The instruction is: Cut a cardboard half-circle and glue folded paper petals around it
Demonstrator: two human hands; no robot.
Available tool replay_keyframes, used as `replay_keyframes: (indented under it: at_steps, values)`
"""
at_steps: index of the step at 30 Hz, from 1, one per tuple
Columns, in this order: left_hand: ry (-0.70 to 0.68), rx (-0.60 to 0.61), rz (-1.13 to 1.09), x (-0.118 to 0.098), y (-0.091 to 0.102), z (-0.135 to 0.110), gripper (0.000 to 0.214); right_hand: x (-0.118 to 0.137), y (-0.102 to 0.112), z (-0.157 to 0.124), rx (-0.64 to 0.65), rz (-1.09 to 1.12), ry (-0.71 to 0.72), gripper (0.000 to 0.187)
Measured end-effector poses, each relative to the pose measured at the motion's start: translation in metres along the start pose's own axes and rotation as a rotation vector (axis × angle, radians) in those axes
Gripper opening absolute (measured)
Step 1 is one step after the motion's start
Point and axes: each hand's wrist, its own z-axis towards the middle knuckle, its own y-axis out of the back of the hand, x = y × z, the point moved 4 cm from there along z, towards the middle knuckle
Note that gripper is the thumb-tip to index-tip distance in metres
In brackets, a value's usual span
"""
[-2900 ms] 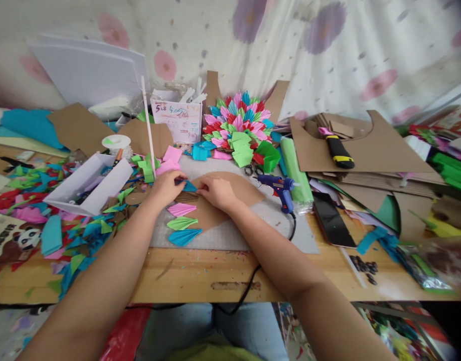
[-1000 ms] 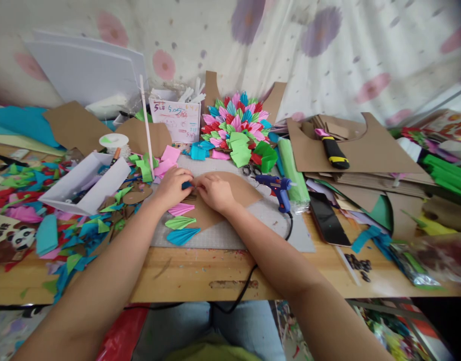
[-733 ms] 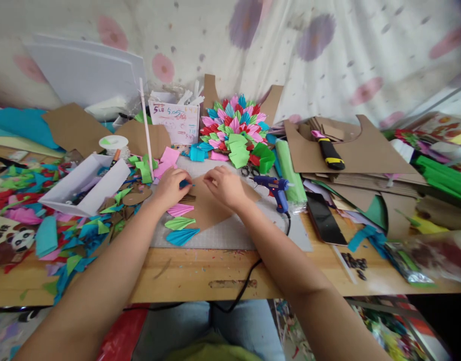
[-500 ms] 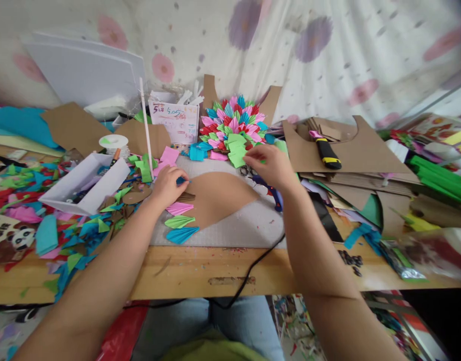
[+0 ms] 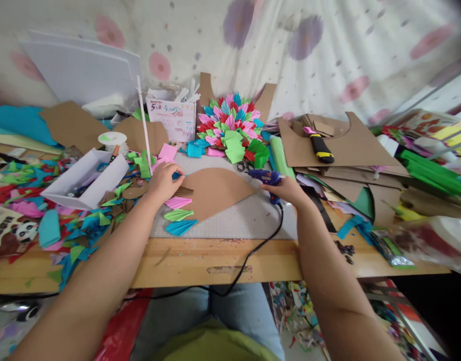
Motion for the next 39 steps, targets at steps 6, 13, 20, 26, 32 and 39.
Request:
replay_keyframes:
  at_steps: [6,13,20,26,32,39]
  values:
    - [-0.001,-0.006,0.008,0.002,0.001,0.0,0.001,0.012,0.01,0.001,-0.143,0.356,-0.126,0.038]
    - [0.038,-0.031,0.001,0.003,0.002,0.0,0.002,0.089,-0.014,0.012,0.182,0.607,0.144,0.041]
    - [0.049,-0.009,0.018,0.009,-0.001,-0.001,0.003,0.129,-0.072,0.014,0.399,0.341,0.24,0.041]
    - [0.059,0.029,0.042,0.008,-0.004,-0.002,0.002,0.127,-0.078,0.012,0.329,0.257,0.335,0.038]
    - [0.07,0.049,0.054,0.008,-0.004,-0.002,0.003,0.131,-0.079,0.013,0.271,0.128,0.415,0.032]
    - [0.078,0.067,0.048,0.007,-0.004,-0.002,0.003,0.137,-0.077,0.011,0.256,0.038,0.436,0.036]
